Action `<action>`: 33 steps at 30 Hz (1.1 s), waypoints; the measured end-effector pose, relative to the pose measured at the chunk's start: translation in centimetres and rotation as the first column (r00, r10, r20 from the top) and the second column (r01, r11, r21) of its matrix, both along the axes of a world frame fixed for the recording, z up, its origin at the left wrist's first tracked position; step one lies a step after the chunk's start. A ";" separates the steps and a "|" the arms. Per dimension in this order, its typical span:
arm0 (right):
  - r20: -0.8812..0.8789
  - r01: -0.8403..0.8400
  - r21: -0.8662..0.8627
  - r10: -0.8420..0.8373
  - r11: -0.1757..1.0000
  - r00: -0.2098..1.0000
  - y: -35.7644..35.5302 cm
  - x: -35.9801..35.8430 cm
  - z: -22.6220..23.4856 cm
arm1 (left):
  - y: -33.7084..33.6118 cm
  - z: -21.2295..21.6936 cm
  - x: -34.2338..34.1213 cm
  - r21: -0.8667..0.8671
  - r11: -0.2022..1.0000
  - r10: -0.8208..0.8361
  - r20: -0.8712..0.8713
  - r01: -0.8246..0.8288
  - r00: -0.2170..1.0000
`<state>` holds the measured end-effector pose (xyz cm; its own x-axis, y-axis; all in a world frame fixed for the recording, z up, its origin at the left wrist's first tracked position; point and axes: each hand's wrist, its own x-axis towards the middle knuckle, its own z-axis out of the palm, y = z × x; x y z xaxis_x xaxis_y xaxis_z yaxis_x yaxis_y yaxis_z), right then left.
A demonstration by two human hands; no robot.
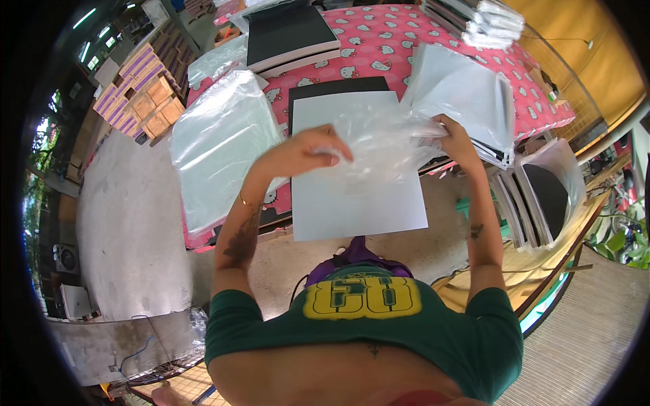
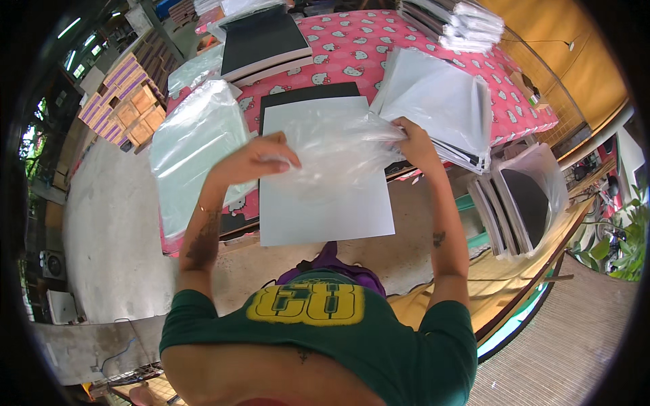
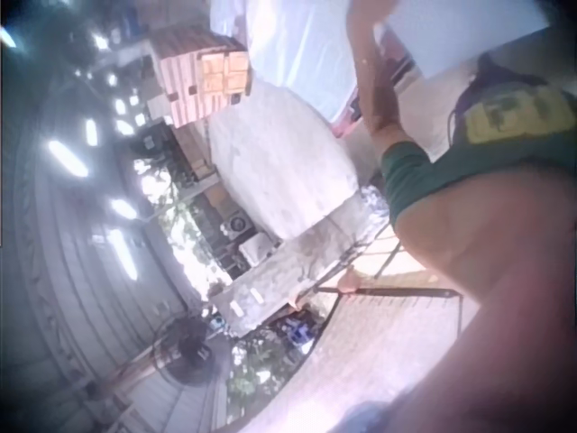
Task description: The person places black boards into plastic bags and stacks the bagged boards on a table and a pallet.
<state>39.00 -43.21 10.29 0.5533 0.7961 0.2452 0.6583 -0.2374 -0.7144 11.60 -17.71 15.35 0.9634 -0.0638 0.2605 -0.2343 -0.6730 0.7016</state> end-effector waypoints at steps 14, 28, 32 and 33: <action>0.471 0.442 -0.068 -0.362 0.894 0.805 -2.0 -3.5 7.3 | 0.7 0.1 -3.0 0.541 0.539 0.343 0.559 -0.646 0.755; -0.293 -0.476 -0.433 0.380 0.765 0.877 -8.9 -2.4 1.6 | 0.7 1.0 -12.1 -0.395 0.868 0.393 0.179 -0.300 0.902; -0.748 0.090 0.598 0.516 0.796 0.417 -8.6 -2.1 -0.6 | -6.0 4.1 -8.2 -0.038 0.999 -0.025 -0.231 0.017 0.973; -0.792 0.394 0.610 0.508 0.688 0.339 -7.5 -2.9 0.7 | -6.3 2.8 -8.3 0.164 0.985 -0.015 -0.241 0.056 0.971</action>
<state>36.08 -50.75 10.94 0.7108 0.7012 0.0557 -0.4804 0.5417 -0.6898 3.31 -24.02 18.10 0.9925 -0.1221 0.0070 -0.1004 -0.7804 0.6171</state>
